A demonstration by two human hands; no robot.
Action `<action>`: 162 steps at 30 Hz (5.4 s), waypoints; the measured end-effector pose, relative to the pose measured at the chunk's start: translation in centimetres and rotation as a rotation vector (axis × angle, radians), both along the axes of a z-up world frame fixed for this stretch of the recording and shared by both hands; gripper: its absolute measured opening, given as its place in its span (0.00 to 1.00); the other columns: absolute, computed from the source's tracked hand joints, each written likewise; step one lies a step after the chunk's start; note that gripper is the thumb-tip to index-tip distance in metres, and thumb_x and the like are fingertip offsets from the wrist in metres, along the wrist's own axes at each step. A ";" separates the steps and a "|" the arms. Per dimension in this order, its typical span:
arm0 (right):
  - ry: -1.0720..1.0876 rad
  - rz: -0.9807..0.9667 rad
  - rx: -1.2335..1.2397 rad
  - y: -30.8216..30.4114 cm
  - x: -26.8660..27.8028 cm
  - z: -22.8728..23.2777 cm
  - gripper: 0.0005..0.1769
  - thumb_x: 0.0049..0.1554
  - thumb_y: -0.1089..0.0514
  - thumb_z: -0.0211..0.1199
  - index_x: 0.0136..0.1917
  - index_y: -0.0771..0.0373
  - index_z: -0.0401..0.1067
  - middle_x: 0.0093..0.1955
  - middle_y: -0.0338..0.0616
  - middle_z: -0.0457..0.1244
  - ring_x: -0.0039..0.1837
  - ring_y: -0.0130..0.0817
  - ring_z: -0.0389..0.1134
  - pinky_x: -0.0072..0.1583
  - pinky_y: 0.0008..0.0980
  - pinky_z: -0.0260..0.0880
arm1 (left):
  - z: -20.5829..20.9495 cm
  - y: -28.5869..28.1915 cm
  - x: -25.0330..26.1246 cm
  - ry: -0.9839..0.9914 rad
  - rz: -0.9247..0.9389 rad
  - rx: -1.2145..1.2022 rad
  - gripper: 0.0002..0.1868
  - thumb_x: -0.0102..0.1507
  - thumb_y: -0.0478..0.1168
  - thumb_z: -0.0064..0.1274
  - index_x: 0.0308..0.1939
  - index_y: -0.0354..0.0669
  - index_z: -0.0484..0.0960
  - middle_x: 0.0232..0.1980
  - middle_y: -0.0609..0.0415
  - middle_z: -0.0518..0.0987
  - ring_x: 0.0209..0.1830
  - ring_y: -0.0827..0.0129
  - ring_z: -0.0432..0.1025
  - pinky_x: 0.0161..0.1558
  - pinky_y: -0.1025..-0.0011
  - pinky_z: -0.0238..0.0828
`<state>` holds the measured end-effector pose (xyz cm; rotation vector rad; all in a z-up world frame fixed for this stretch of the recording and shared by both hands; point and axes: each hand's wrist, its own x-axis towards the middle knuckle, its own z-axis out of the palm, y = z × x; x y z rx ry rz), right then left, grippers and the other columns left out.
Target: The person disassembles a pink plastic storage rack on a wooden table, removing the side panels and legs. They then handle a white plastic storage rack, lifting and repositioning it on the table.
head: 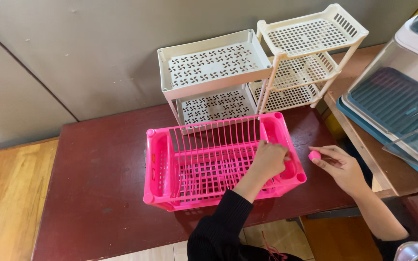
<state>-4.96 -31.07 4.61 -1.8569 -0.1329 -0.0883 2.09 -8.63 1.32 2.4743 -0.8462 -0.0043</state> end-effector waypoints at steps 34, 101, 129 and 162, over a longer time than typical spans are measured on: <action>0.178 -0.326 0.210 -6.9 0.1 -5.7 0.17 0.59 0.61 0.68 0.61 0.71 0.77 0.53 0.47 0.72 0.52 0.30 0.73 0.59 0.28 0.72 | 2.6 -2.6 -5.2 0.280 0.180 -0.690 0.22 0.69 0.54 0.49 0.67 0.61 0.78 0.75 0.47 0.65 0.72 0.47 0.58 0.73 0.50 0.48; -0.216 -0.318 -1.111 14.5 9.5 -3.5 0.33 0.67 0.40 0.45 0.83 0.45 0.53 0.80 0.60 0.50 0.83 0.54 0.48 0.78 0.63 0.43 | -1.3 28.4 14.3 -0.421 0.123 0.093 0.18 0.64 0.55 0.55 0.35 0.43 0.80 0.33 0.50 0.81 0.33 0.55 0.78 0.32 0.58 0.77; 0.009 0.006 -1.073 16.2 10.5 -4.5 0.33 0.63 0.36 0.45 0.79 0.42 0.54 0.83 0.50 0.46 0.80 0.45 0.50 0.75 0.54 0.50 | -2.0 29.0 15.4 -0.344 -0.027 0.096 0.23 0.68 0.56 0.48 0.39 0.37 0.77 0.36 0.46 0.81 0.37 0.53 0.79 0.36 0.59 0.78; 0.068 0.025 -1.018 16.5 10.6 -3.8 0.31 0.62 0.38 0.48 0.77 0.43 0.58 0.80 0.48 0.50 0.81 0.44 0.50 0.74 0.58 0.49 | 5.5 30.7 -0.7 -0.192 -0.506 0.024 0.27 0.60 0.63 0.56 0.37 0.41 0.79 0.27 0.49 0.76 0.30 0.53 0.75 0.44 0.59 0.70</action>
